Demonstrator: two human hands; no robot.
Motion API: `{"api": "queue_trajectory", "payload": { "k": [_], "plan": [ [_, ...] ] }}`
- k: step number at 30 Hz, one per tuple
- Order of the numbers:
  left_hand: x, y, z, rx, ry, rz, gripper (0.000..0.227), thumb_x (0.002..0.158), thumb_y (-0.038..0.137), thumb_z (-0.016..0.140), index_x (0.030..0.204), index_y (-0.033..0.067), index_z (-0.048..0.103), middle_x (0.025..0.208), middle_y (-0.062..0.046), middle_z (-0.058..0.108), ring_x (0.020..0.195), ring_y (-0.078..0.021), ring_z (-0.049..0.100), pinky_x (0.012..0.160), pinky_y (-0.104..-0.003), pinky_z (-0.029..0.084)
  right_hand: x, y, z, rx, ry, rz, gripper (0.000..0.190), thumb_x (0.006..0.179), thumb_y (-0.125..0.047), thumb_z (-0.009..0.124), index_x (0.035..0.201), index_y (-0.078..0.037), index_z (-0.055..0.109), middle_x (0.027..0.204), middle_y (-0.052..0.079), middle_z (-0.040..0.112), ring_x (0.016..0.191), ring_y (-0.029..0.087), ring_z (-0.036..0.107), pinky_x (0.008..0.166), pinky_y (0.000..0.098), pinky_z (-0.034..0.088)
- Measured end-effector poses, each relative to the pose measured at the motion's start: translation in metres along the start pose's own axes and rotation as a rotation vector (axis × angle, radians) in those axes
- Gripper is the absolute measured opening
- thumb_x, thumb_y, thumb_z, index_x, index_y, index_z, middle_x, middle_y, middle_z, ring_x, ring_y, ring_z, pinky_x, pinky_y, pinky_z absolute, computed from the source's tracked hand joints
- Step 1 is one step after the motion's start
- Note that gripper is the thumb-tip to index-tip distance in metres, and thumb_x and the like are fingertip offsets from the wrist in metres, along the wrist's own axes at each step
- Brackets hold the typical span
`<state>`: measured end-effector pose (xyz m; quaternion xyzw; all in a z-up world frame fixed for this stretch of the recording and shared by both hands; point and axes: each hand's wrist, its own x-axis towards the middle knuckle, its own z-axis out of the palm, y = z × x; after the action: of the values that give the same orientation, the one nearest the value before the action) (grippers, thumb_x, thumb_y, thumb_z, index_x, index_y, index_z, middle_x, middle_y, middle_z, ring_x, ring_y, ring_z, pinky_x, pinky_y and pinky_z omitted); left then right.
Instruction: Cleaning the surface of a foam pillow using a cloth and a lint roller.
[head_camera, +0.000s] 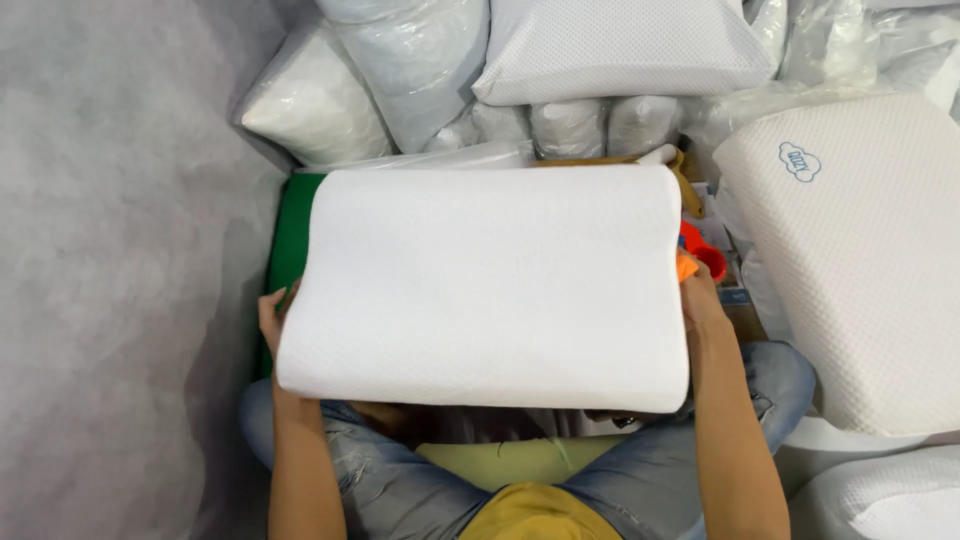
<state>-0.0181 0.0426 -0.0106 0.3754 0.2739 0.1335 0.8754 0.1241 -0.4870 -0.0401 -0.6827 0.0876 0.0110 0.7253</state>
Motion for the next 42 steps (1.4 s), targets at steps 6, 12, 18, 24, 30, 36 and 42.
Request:
{"api": "queue_trajectory", "payload": {
  "k": [6, 12, 18, 24, 30, 36, 42],
  "plan": [
    [-0.011, 0.020, 0.025, 0.650, -0.197, 0.064, 0.054, 0.090, 0.036, 0.063, 0.138, 0.0130, 0.051, 0.120, -0.011, 0.053, 0.113, -0.0273, 0.047, 0.102, -0.045, 0.037, 0.045, 0.030, 0.003, -0.225, 0.036, -0.017, 0.004, 0.093, -0.012, 0.074, 0.095, -0.011, 0.077, 0.082, 0.011, 0.065, 0.078, 0.019, 0.062, 0.071, 0.0332, 0.052],
    [0.023, 0.005, 0.024, 0.619, -0.077, 0.114, 0.047, 0.092, 0.035, 0.073, 0.131, 0.0161, 0.053, 0.125, -0.005, 0.060, 0.111, -0.0200, 0.056, 0.094, -0.039, 0.046, 0.135, 0.080, -0.003, -0.565, 0.011, -0.204, 0.022, 0.093, -0.008, 0.065, 0.107, -0.018, 0.079, 0.092, 0.008, 0.070, 0.087, 0.027, 0.067, 0.082, 0.0411, 0.054],
    [0.077, -0.036, -0.023, 0.962, 0.028, 0.197, 0.032, 0.104, 0.032, 0.067, 0.132, 0.0169, 0.066, 0.130, -0.010, 0.066, 0.121, -0.0246, 0.059, 0.100, -0.042, 0.049, 0.153, 0.110, 0.000, -1.206, 0.035, -0.176, 0.045, 0.083, -0.007, 0.065, 0.122, -0.028, 0.074, 0.118, 0.007, 0.066, 0.100, 0.043, 0.071, 0.090, 0.0566, 0.058],
    [0.058, -0.045, -0.011, 1.135, 0.161, 0.651, 0.033, 0.094, 0.006, 0.076, 0.126, 0.0093, 0.069, 0.130, -0.015, 0.065, 0.119, -0.0360, 0.064, 0.094, -0.046, 0.055, 0.054, 0.036, 0.053, -0.801, 0.407, -0.466, 0.057, 0.080, -0.007, 0.085, 0.123, -0.007, 0.048, 0.124, 0.021, 0.041, 0.108, 0.057, 0.058, 0.087, 0.0672, 0.055],
    [0.026, -0.064, 0.034, 1.159, 0.107, 0.967, 0.026, 0.091, -0.007, 0.076, 0.108, 0.0129, 0.073, 0.113, -0.001, 0.069, 0.109, -0.0223, 0.068, 0.097, -0.032, 0.054, -0.013, -0.006, 0.066, -0.569, 0.270, -0.188, 0.058, 0.075, -0.034, 0.094, 0.108, 0.000, 0.061, 0.098, 0.023, 0.069, 0.102, 0.048, 0.067, 0.087, 0.0541, 0.052],
    [-0.015, -0.128, 0.119, 1.278, -0.188, 0.823, 0.018, 0.098, 0.005, 0.067, 0.115, 0.0112, 0.070, 0.119, -0.008, 0.070, 0.119, -0.0300, 0.063, 0.113, -0.053, 0.034, -0.060, 0.001, 0.123, -0.880, 0.037, -0.608, 0.047, 0.078, 0.005, 0.073, 0.122, 0.005, 0.056, 0.123, 0.026, 0.054, 0.098, 0.046, 0.061, 0.073, 0.0492, 0.058],
    [0.016, -0.186, 0.103, 1.653, -0.047, 1.171, 0.017, 0.101, 0.012, 0.062, 0.115, 0.0216, 0.066, 0.123, 0.000, 0.068, 0.123, -0.0225, 0.060, 0.115, -0.057, 0.016, -0.065, 0.076, 0.140, -1.101, -0.128, -1.082, 0.046, 0.096, 0.000, 0.036, 0.129, -0.014, 0.067, 0.127, 0.008, 0.058, 0.088, 0.025, 0.048, 0.070, 0.0324, 0.044]
  ]
}}
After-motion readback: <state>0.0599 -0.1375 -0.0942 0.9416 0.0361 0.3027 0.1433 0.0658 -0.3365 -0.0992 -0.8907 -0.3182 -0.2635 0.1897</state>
